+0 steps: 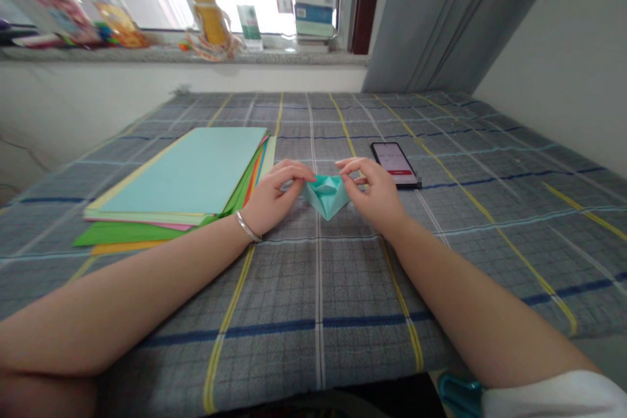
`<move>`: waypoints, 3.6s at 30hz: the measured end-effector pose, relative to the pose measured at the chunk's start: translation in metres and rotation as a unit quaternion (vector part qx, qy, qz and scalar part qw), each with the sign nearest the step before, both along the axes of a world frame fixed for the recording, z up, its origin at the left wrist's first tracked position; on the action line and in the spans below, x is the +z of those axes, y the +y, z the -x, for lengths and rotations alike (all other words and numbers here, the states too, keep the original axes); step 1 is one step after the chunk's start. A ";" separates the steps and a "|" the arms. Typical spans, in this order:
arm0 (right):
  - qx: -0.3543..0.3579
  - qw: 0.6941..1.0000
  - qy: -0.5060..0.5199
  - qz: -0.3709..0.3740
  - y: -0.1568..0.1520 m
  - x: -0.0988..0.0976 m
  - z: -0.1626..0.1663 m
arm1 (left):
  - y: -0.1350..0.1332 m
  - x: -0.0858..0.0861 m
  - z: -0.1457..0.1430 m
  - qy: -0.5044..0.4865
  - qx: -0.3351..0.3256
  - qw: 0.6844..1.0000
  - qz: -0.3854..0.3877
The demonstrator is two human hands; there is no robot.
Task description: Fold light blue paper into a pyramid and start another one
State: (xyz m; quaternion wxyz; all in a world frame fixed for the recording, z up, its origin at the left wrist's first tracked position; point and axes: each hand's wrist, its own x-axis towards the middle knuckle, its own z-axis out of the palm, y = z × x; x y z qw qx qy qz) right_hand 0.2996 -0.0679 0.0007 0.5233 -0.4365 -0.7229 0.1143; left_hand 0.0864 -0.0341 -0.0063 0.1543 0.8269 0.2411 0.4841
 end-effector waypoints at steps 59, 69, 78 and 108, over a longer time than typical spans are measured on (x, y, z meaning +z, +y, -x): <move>-0.007 0.983 -0.160 0.088 0.014 0.003 -0.039 | 0.007 0.003 0.018 0.209 0.082 0.974 0.000; -0.169 0.939 -0.244 0.174 0.011 0.008 -0.042 | 0.018 0.001 0.020 0.213 0.152 0.961 0.094; -0.047 0.942 -0.320 -0.094 0.003 0.022 -0.033 | -0.002 0.004 0.017 0.286 0.107 0.949 -0.075; -0.054 0.842 -0.531 0.078 -0.010 0.020 0.014 | -0.007 0.001 0.009 0.326 0.051 0.926 -0.184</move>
